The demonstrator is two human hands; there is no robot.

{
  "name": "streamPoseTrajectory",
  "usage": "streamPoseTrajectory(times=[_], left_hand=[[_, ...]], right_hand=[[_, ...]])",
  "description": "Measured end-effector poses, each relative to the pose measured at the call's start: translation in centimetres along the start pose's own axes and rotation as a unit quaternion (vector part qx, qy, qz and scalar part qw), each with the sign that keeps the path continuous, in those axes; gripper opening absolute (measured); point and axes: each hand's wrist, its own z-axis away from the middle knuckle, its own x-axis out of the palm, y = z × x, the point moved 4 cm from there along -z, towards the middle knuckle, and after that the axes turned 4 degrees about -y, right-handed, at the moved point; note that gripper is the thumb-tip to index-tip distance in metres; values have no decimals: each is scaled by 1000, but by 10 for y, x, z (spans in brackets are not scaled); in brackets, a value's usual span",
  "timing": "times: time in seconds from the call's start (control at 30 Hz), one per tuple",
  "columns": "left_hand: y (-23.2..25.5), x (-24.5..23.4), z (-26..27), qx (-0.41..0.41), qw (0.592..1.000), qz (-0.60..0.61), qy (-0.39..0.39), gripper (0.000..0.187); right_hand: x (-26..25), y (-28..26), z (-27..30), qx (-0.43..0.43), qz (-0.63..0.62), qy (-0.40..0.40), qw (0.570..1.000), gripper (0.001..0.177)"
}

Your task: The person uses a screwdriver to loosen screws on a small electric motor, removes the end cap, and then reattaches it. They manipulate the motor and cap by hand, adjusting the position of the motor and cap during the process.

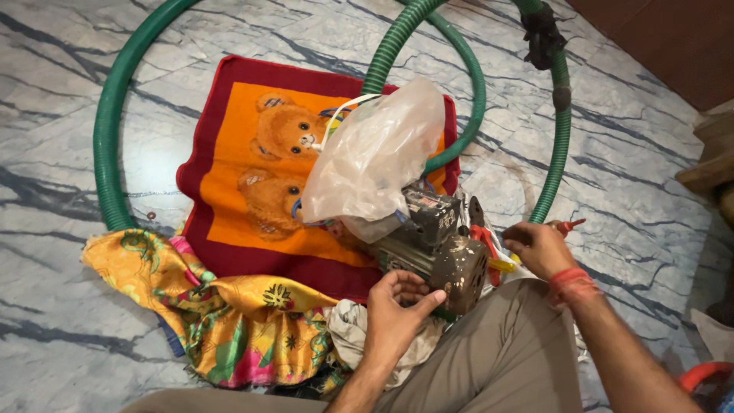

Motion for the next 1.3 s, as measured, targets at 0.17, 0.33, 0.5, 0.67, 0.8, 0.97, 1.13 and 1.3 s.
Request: streamPoseTrajectory(times=[0.17, 0.33, 0.5, 0.67, 0.8, 0.97, 1.13, 1.3], left_hand=[[0, 0, -1, -8, 1000, -6, -1, 34], [-1, 0, -3, -8, 1000, 4, -10, 35], [0, -1, -4, -7, 1000, -2, -18, 35], [-1, -1, -4, -1, 1000, -4, -21, 34], [-2, 0, -5, 2, 1000, 3, -18, 34], [-3, 1, -4, 14, 1000, 6, -14, 33], [-2, -1, -4, -1, 1000, 5, -16, 32], [-1, 0, -6, 14, 1000, -13, -18, 34]], right_hand=[[14, -5, -16, -32, -16, -15, 999, 25], [19, -16, -14, -15, 17, -41, 999, 27], [36, -22, 10, 56, 1, -150, 987, 31], [42, -29, 22, 8, 28, -118, 993, 33], [51, -34, 31, -6, 114, -150, 982, 28], [55, -51, 77, -61, 132, -154, 977, 26], [65, -77, 151, -161, 74, -148, 973, 26], [121, -100, 175, -266, 114, -66, 955, 59]])
